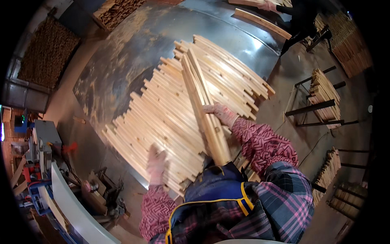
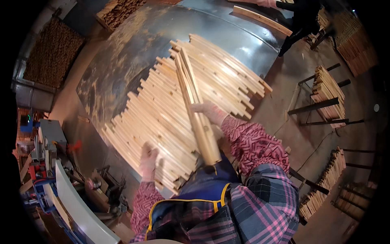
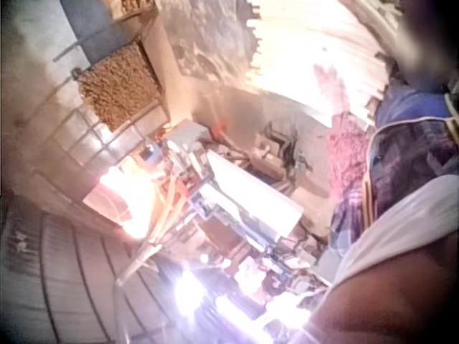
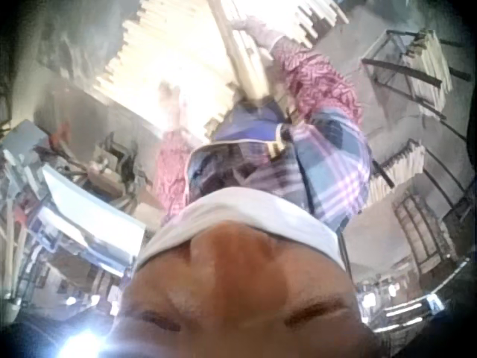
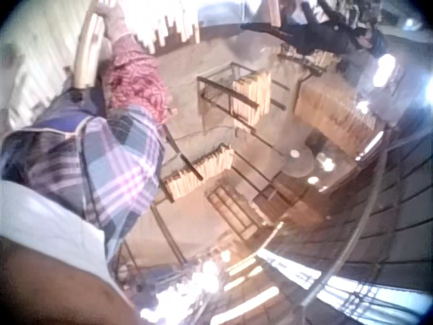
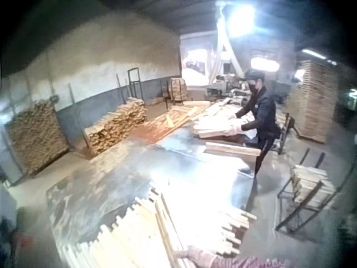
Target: The person repeatedly picks up stacks of thin wooden planks from a conveyor belt and places them onto a metal table. They align the planks into neat piles and occasionally move individual planks to adjust the stack.
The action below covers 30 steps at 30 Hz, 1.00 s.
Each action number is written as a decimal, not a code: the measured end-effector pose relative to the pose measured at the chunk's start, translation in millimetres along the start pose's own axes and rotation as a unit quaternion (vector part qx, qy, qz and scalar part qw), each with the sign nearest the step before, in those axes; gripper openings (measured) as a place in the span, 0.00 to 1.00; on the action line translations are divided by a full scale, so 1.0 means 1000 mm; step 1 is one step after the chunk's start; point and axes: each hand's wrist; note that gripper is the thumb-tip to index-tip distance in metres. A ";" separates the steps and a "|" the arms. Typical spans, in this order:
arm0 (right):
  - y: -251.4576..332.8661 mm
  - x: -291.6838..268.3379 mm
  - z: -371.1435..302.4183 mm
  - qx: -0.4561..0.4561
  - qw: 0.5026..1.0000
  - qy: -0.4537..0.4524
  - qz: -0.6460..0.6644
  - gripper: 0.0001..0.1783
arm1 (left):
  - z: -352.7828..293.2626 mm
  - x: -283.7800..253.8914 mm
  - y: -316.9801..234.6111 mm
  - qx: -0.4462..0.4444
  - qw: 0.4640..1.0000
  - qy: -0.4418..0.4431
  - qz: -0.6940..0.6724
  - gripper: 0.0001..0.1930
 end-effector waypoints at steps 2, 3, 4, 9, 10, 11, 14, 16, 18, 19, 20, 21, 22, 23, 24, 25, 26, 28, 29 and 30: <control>-0.065 0.060 -0.007 0.020 0.994 -0.024 0.106 0.24 | -0.032 0.037 -0.033 -0.122 0.970 0.172 -0.119 0.41; -0.086 0.095 -0.025 0.033 0.993 -0.004 0.114 0.29 | -0.038 0.037 0.006 -0.115 0.941 0.238 -0.211 0.44; -0.110 0.133 -0.042 0.047 0.991 0.016 0.123 0.34 | -0.042 0.031 0.047 -0.107 0.900 0.301 -0.298 0.48; -0.198 0.240 -0.133 -0.051 0.990 -0.124 0.033 0.52 | -0.103 0.000 0.097 -0.101 0.872 0.384 -0.288 0.56; -0.202 0.255 -0.145 -0.035 0.989 -0.127 0.074 0.52 | -0.106 -0.014 0.106 -0.119 0.871 0.400 -0.261 0.56; -0.226 0.241 -0.142 -0.129 0.978 -0.147 -0.067 0.50 | -0.108 -0.024 0.100 -0.135 0.866 0.425 -0.228 0.56; -0.196 0.223 -0.197 -0.121 0.971 -0.110 -0.175 0.42 | -0.119 -0.060 0.075 -0.130 0.871 0.455 -0.133 0.57; -0.149 0.223 -0.248 -0.200 0.726 -0.343 -0.561 0.37 | -0.130 -0.072 0.065 -0.119 0.861 0.487 -0.089 0.58; -0.122 0.214 -0.295 -0.278 0.528 -0.421 -0.683 0.36 | -0.150 -0.076 0.060 -0.088 0.833 0.546 0.008 0.60; -0.119 0.207 -0.312 -0.320 0.476 -0.435 -0.694 0.35 | -0.166 -0.075 0.053 -0.073 0.812 0.577 0.056 0.62; -0.118 0.199 -0.328 -0.356 0.421 -0.451 -0.702 0.35 | -0.182 -0.071 0.045 -0.058 0.787 0.605 0.104 0.63; -0.126 0.186 -0.341 -0.311 0.461 -0.385 -0.737 0.29 | -0.201 -0.060 0.025 -0.036 0.732 0.624 0.272 0.64; -0.138 0.169 -0.357 -0.266 0.497 -0.313 -0.764 0.24 | -0.213 -0.054 0.017 -0.032 0.699 0.640 0.319 0.58; -0.156 0.153 -0.377 -0.214 0.533 -0.241 -0.782 0.19 | -0.225 -0.047 0.007 -0.048 0.699 0.671 0.242 0.55; -0.170 0.143 -0.407 -0.195 0.547 -0.263 -0.771 0.22 | -0.232 -0.038 0.001 -0.067 0.692 0.699 0.167 0.51; -0.195 0.130 -0.431 -0.184 0.539 -0.354 -0.742 0.25 | -0.220 -0.031 0.010 -0.097 0.668 0.737 0.041 0.46; -0.219 0.118 -0.446 -0.177 0.529 -0.434 -0.707 0.28 | -0.221 -0.026 0.010 -0.149 0.703 0.687 -0.107 0.42; -0.252 0.111 -0.482 -0.063 0.552 -0.573 -0.603 0.33 | -0.219 0.000 0.021 -0.231 0.658 0.590 -0.408 0.37; -0.266 0.109 -0.505 0.003 0.545 -0.640 -0.542 0.36 | -0.208 0.025 0.024 -0.196 0.733 0.571 -0.314 0.38; -0.278 0.093 -0.503 0.079 0.585 -0.643 -0.487 0.38 | -0.198 0.035 0.037 -0.145 0.779 0.550 -0.265 0.39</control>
Point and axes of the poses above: each hand's wrist, its own z-axis towards the middle knuckle, its own x-axis out of the palm, y = z × x, and after that the axes turned 15 degrees about -z, right-handed
